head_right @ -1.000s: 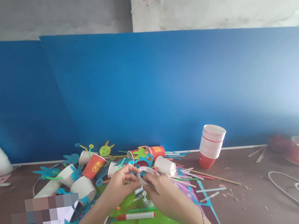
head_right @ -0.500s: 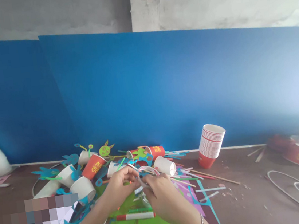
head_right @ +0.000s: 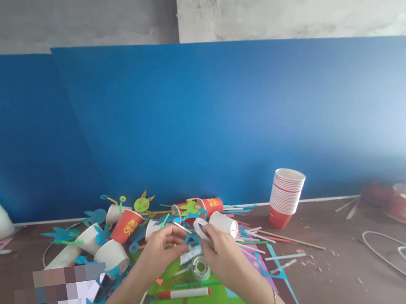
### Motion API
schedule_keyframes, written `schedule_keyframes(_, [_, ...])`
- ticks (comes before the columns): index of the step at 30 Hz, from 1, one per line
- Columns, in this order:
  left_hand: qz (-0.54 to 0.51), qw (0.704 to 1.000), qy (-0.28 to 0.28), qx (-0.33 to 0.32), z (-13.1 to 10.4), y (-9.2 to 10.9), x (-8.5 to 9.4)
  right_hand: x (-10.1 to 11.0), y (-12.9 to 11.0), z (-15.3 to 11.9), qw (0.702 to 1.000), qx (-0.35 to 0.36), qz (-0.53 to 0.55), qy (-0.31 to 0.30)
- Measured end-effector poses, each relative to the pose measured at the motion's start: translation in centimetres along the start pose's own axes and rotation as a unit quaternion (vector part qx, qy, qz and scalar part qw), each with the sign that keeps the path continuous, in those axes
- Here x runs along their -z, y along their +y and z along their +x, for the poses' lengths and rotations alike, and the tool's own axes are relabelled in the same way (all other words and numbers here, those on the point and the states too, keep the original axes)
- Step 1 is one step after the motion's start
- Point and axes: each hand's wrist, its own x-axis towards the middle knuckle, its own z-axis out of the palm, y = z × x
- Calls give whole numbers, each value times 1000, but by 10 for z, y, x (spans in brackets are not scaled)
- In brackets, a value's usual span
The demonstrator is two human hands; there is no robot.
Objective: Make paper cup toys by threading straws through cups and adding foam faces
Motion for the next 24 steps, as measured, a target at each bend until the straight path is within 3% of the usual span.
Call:
schedule_keyframes(5, [-20,1000,-13,6,-3,1,-4,-8,-3,3,994,-18,99,44])
schedule_keyframes(17, [-34,999,-19,-21,-6,6,0,-2,-20,-9,999,21,5,-39])
schedule_keyframes(24, [-8,1000,10,-22,-4,0,-4,-7,-17,-9,998,46,-27,-25])
